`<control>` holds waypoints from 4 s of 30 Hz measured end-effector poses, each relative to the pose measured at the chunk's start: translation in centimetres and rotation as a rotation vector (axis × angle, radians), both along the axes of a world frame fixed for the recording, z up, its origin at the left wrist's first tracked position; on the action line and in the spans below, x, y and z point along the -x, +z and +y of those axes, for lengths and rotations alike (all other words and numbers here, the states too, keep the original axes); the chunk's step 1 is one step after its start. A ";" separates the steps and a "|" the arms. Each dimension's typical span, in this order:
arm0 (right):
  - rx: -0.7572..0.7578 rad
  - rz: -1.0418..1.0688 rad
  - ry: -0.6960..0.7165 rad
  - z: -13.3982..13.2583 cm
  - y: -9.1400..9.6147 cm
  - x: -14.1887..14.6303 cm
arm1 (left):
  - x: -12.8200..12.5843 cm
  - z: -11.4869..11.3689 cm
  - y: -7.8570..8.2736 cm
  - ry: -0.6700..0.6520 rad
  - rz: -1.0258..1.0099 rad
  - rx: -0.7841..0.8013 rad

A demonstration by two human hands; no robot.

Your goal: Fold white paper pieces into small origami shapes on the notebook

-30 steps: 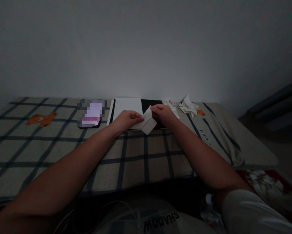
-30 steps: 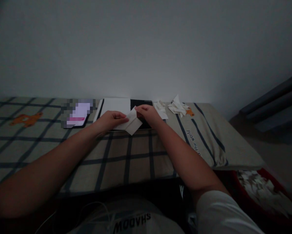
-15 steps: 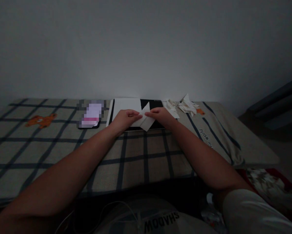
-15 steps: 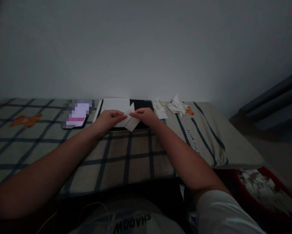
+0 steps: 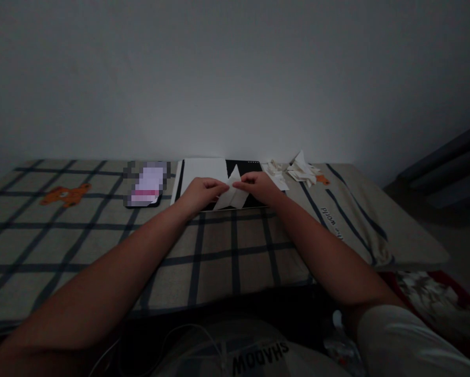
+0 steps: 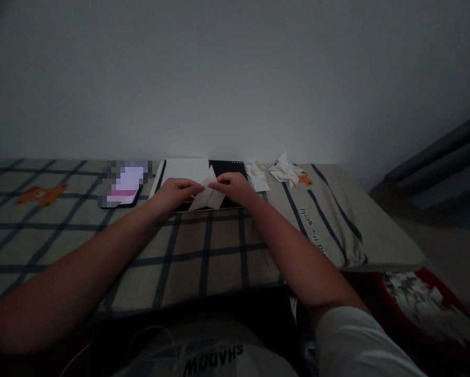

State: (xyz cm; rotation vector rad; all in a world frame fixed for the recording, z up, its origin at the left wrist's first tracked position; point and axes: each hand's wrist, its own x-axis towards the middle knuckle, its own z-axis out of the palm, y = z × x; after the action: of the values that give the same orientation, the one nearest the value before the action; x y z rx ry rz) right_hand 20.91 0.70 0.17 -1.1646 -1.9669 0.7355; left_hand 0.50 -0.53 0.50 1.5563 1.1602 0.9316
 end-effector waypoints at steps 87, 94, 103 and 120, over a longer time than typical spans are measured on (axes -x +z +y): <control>-0.594 -0.153 -0.133 -0.6 0.1 0.4 | 0.2 0.9 1.1 0.117 -0.579 0.240; -0.707 -0.298 -0.174 -0.2 0.1 -0.2 | -0.2 0.8 0.5 0.101 -0.578 0.194; -0.617 -0.059 -0.165 0.3 -0.1 -0.4 | -0.1 1.4 -0.4 0.241 -0.506 0.038; 0.203 0.567 -0.080 0.8 -0.7 0.3 | -0.1 0.2 -0.1 0.029 -0.355 0.016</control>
State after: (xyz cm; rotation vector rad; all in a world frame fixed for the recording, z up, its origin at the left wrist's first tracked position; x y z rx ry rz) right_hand 20.65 1.53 -0.54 -0.9996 -1.3912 1.1028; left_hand 0.64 -0.31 0.40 1.2979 0.9353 1.1609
